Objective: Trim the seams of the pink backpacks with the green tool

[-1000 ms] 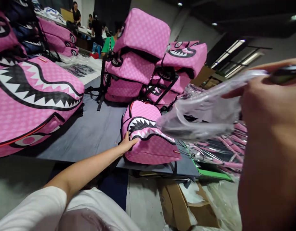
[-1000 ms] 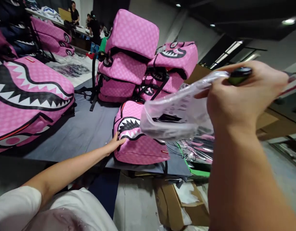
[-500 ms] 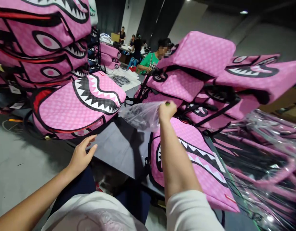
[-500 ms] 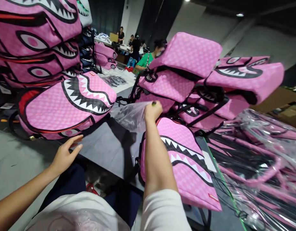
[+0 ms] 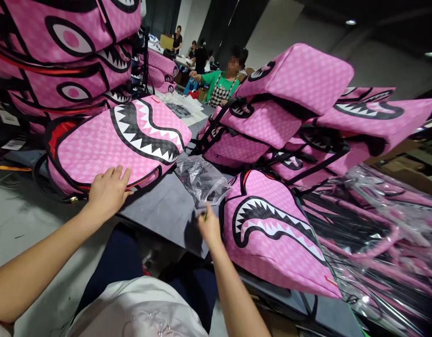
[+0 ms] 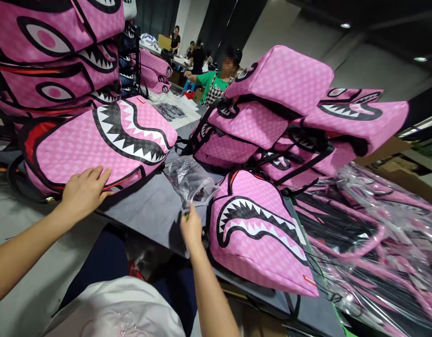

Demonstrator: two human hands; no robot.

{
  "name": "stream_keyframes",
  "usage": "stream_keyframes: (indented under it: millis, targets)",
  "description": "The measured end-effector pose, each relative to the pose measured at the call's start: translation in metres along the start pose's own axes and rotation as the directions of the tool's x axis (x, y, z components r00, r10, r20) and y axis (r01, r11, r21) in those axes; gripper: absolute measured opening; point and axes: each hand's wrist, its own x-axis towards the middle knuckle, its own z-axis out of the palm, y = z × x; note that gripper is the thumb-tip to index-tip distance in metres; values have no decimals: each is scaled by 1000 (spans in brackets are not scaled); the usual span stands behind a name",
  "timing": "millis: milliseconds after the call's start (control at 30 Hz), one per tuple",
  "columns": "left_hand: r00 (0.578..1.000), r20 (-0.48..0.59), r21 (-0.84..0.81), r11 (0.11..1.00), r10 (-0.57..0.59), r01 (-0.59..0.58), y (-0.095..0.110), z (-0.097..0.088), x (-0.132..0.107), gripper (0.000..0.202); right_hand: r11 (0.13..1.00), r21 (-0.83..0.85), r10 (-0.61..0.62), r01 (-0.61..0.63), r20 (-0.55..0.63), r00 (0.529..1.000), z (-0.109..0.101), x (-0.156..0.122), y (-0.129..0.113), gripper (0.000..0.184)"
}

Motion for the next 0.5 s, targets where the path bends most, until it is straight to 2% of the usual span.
stream_keyframes:
  millis: [33,67,100,133,167,267,333,433,500]
  targets:
    - [1000,13,7,1000,17,-17,-1,0,2,58,999,-54,8,-5,60,998,11,-26,10,68]
    - [999,22,7,999,39,-39,-2,2,4,58,981,-195,34,-3,156,987,22,-50,22,76]
    - [998,25,2,998,60,-60,-4,5,5,57,941,-337,118,-25,256,959,30,-70,34,83]
    - [997,23,-9,997,79,-79,-6,10,5,56,896,-441,203,-47,313,928,35,-86,47,85]
    - [996,16,-25,995,93,-92,-8,15,4,56,860,-509,237,-45,320,917,38,-96,58,82]
    - [991,0,-128,983,132,-131,-17,39,-7,61,792,-611,268,-22,315,911,39,-109,83,67]
    - [987,-15,-229,960,159,-158,-26,57,-17,61,775,-632,269,6,338,902,41,-110,92,64]
    - [987,-56,-306,938,154,-164,-38,73,-23,59,771,-635,264,52,393,881,47,-108,90,65]
    - [988,-62,-300,941,144,-156,-45,73,-16,58,762,-644,262,67,401,878,50,-102,81,70]
